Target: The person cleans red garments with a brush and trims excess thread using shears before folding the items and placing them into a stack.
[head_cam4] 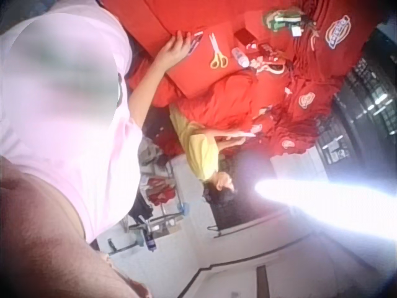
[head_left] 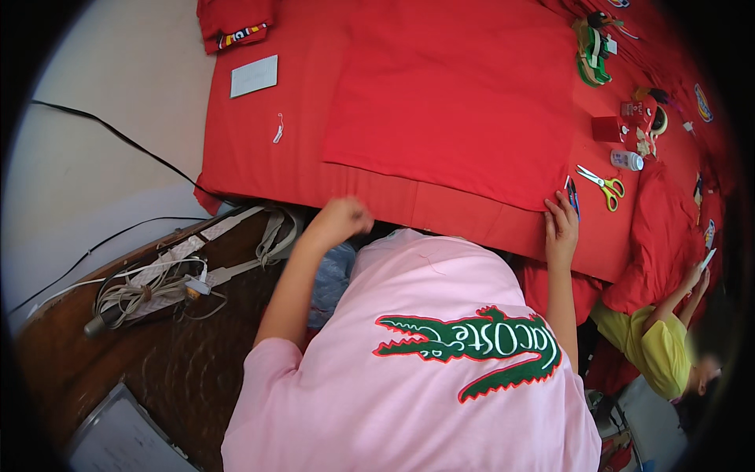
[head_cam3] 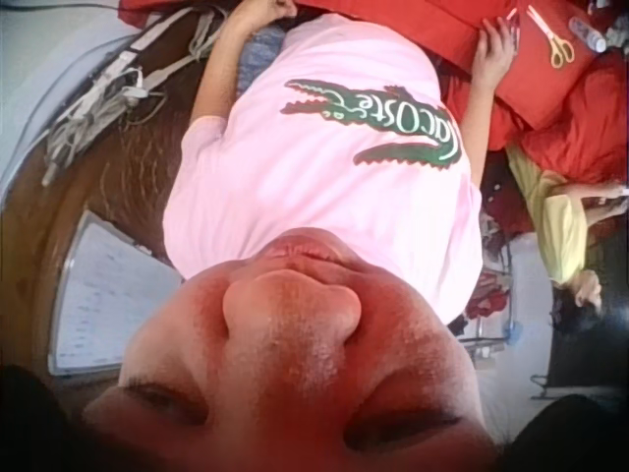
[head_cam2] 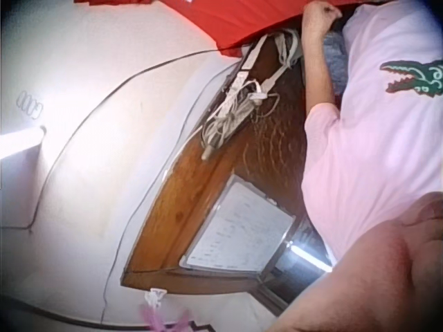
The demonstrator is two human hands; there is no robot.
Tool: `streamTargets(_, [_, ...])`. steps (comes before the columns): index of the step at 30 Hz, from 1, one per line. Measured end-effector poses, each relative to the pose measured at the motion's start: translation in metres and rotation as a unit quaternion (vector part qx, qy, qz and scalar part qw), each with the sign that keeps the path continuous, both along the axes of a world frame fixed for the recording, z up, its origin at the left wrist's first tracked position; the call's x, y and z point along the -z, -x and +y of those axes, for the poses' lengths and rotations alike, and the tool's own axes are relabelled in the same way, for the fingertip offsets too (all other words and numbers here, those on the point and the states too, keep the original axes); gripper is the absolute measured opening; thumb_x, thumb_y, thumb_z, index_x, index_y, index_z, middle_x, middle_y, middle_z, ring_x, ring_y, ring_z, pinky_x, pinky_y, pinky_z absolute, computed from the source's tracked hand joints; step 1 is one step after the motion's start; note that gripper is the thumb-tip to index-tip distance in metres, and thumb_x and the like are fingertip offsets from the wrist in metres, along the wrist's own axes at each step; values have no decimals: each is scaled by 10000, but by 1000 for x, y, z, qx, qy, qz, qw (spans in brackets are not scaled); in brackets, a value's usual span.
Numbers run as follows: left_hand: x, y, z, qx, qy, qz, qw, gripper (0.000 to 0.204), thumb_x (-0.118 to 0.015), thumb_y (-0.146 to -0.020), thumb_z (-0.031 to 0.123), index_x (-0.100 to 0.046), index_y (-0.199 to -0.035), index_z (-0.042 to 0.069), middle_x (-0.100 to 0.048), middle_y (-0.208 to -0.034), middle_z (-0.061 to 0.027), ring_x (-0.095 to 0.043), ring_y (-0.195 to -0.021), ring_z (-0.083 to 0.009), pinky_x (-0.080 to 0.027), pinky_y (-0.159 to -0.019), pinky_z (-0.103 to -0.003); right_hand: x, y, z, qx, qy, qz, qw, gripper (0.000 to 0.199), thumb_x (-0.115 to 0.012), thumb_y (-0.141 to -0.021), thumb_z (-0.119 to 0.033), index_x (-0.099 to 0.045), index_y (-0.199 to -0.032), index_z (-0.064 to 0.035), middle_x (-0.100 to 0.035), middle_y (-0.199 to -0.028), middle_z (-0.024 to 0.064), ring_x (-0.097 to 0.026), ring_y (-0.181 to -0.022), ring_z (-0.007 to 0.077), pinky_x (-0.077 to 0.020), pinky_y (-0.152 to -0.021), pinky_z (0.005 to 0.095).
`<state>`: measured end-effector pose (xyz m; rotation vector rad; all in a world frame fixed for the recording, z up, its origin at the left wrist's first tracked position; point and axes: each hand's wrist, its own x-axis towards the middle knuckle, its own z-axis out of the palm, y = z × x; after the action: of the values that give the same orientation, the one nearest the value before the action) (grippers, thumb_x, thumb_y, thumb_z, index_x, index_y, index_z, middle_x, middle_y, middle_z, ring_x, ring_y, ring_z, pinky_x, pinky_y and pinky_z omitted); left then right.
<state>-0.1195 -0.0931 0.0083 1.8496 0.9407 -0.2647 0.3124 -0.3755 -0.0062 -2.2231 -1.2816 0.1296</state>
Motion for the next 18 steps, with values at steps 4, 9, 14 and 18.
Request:
streamTargets(4, [-36,44,-2,91,74,283,952,231,-790,-856,173,-753,-966,-26,-739,-816,-155,-726,-763,-250,-566,-737,-387,0,0,1,4,16,-14,1000,264,-724,-912,-72,-745,-1175,-87,-657,-1365,111,-610,-1260,318,-470,-1083,441])
streamTargets(9, [-42,-3,-3,-87,-150,27,984,336,-794,-869,228,-724,-1125,23,-730,-904,-144,-723,-882,-289,-560,-831,-384,-17,21,32,-93,42,-151,983,363,-752,-839,-84,-720,-1196,-139,-648,-1341,91,-597,-1241,318,-438,-1069,474])
streamTargets(14, [-34,-98,-34,29,-180,-130,975,464,-778,-882,249,-663,-1294,69,-637,-1307,-141,-611,-1219,-341,-449,-1097,-483,-10,37,73,-162,37,-107,980,319,-751,-829,-87,-713,-1145,-114,-658,-1259,90,-609,-1156,320,-449,-1036,483])
streamTargets(18, [-2,-154,-61,99,-281,-218,929,717,-784,-872,264,-508,-1514,103,-520,-1527,-138,-459,-1451,-336,-305,-1235,-541,-15,57,116,-228,3,-91,969,272,-725,-856,-58,-709,-1125,-92,-674,-1175,98,-646,-1060,313,-493,-976,457])
